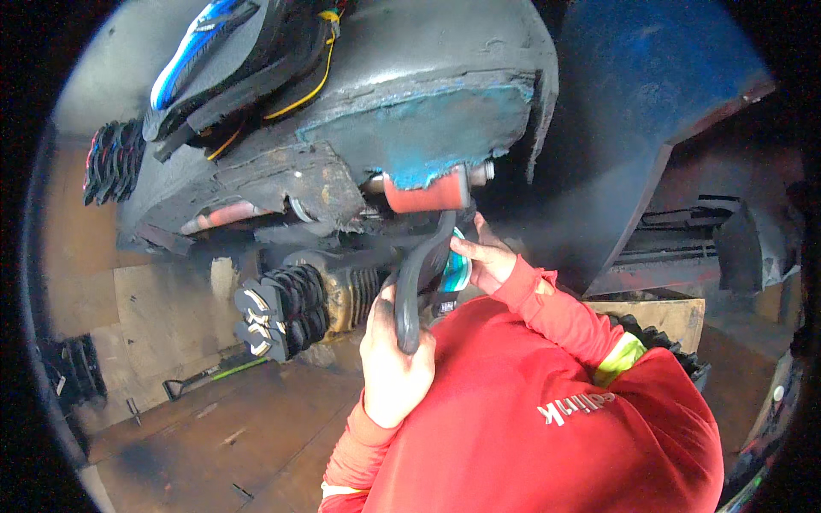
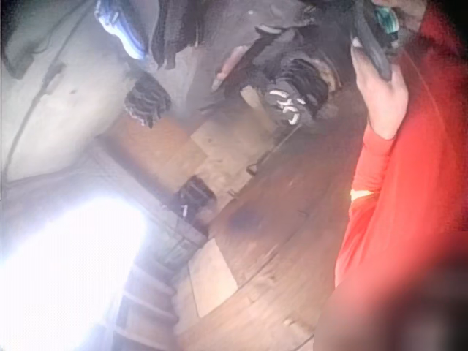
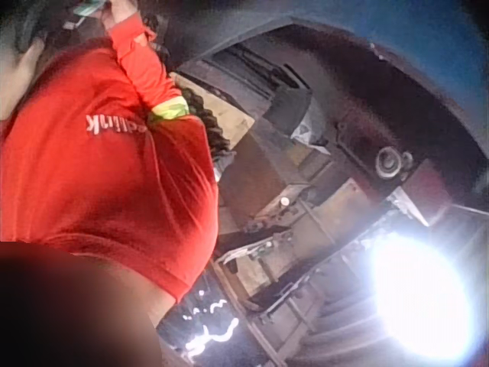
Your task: The person repeatedly grinds the soles of several flip-flops against a rotating grinding wheel. They pick up each flip-flop, press the sole against the wheel, and then place it on a nearby pile before moving to the next one.
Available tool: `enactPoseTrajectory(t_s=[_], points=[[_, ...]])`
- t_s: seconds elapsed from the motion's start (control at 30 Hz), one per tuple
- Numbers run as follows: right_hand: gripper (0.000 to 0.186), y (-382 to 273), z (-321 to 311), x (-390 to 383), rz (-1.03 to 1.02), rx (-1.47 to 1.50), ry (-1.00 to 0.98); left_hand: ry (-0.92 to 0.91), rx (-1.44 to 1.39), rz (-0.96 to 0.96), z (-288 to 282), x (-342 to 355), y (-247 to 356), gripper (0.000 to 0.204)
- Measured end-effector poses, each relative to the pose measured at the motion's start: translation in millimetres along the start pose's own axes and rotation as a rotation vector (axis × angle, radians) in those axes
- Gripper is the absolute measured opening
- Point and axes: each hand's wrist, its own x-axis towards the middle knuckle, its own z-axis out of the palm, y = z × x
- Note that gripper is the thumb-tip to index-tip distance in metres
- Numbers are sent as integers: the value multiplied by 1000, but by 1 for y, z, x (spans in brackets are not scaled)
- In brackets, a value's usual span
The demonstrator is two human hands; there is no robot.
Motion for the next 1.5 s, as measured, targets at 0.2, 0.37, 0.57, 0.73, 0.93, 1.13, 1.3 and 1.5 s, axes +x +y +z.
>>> enactPoseTrajectory(t_s=[0.2, 0.37, 0.57, 0.73, 0.93, 1.13, 1.3, 1.5], points=[[122, 14, -2, -10, 74, -155, -91, 18, 56, 3, -10, -68, -40, 58], [133, 38, 7, -6, -47, -428, -5, 105, -223, -261, 7, -104, -97, 54], [133, 47, 17, 3, -99, -417, 40, -51, -497, -219, 21, -109, -145, 55], [130, 45, 18, -6, -108, -457, -29, -35, -554, -188, 31, -30, -141, 60], [119, 44, 9, 0, -137, -513, -182, -340, -886, -133, 64, 86, -107, 59], [105, 24, -27, 16, -28, -379, -193, -349, -709, -292, 93, 104, -105, 49], [94, 4, -39, 26, -29, -371, -181, -303, -694, -394, 118, 117, -114, 42], [98, 15, -28, 7, -164, -619, -262, -138, -805, -77, 109, 79, -115, 50]])
